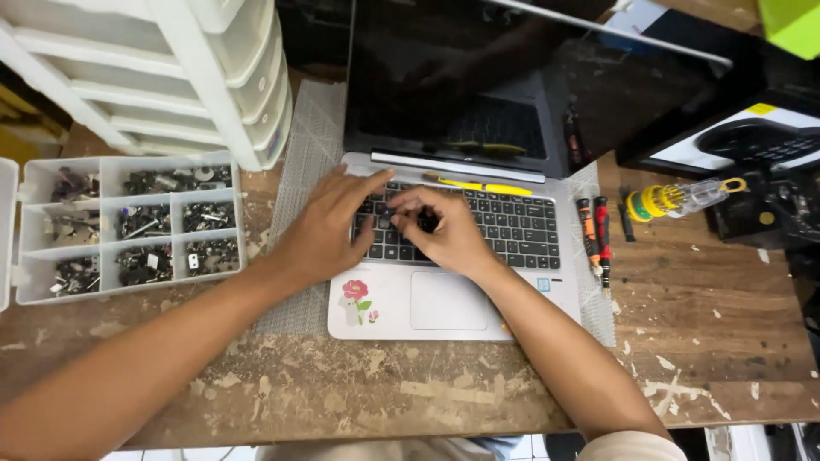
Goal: Installing small plastic hinges onto a laptop keyboard assembly using a specialized tool.
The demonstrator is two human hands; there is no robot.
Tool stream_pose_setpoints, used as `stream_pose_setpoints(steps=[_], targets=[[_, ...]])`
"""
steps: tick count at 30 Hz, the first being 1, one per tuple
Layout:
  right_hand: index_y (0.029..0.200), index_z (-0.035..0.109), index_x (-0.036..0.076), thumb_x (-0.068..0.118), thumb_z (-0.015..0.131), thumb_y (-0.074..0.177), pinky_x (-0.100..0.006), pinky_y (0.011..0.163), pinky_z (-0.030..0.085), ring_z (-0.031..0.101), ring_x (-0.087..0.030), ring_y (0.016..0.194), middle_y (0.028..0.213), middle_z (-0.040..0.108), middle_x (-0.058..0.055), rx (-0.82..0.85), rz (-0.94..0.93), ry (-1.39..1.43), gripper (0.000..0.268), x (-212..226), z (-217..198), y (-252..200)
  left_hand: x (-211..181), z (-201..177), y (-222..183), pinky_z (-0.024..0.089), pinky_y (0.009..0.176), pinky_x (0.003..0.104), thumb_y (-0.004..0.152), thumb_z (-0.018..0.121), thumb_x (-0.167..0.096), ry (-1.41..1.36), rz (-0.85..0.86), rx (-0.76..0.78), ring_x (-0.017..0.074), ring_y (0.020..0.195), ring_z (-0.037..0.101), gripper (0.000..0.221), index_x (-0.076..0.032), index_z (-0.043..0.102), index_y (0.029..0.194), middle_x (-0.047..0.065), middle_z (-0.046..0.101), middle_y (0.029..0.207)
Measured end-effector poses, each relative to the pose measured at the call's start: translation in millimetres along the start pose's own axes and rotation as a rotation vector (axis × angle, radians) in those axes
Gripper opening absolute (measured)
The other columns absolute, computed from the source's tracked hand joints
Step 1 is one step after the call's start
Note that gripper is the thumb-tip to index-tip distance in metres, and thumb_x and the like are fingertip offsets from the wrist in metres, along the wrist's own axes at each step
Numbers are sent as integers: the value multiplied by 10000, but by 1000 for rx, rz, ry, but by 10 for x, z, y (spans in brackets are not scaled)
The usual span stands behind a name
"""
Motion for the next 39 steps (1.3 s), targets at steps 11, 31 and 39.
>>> stream_pose_setpoints(steps=[11,31,39], targets=[[951,761,58,-45,762,817,-366,691,528,668,-241,650,804,727,-102,21,-104,-132,168,107,67,-27,232,64,-141,397,958,483,736,667,18,276,-12,-24,267,983,590,372,-130,750,1067,50,627,1030],[913,745,-5,-93,632,828,-400,696,507,644,-317,799,944,711,-144,135,-488,-527,166,559,226,-195,176,65,-129,384,946,478,741,686,16,313,24,15,266,993,571,189,-133,780,808,48,659,1010],[925,755,32,-56,593,824,-376,716,496,624,-274,843,986,723,-95,159,-497,-558,210,521,230,-195,26,78,-128,396,958,479,764,714,20,395,133,3,234,937,586,161,-119,793,785,43,675,955]])
Point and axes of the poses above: each hand's wrist, its own y-axis towards the middle knuckle, its own z-axis out of the palm, x = y × z, the point moved 10 cm from there along y, towards the middle knuckle
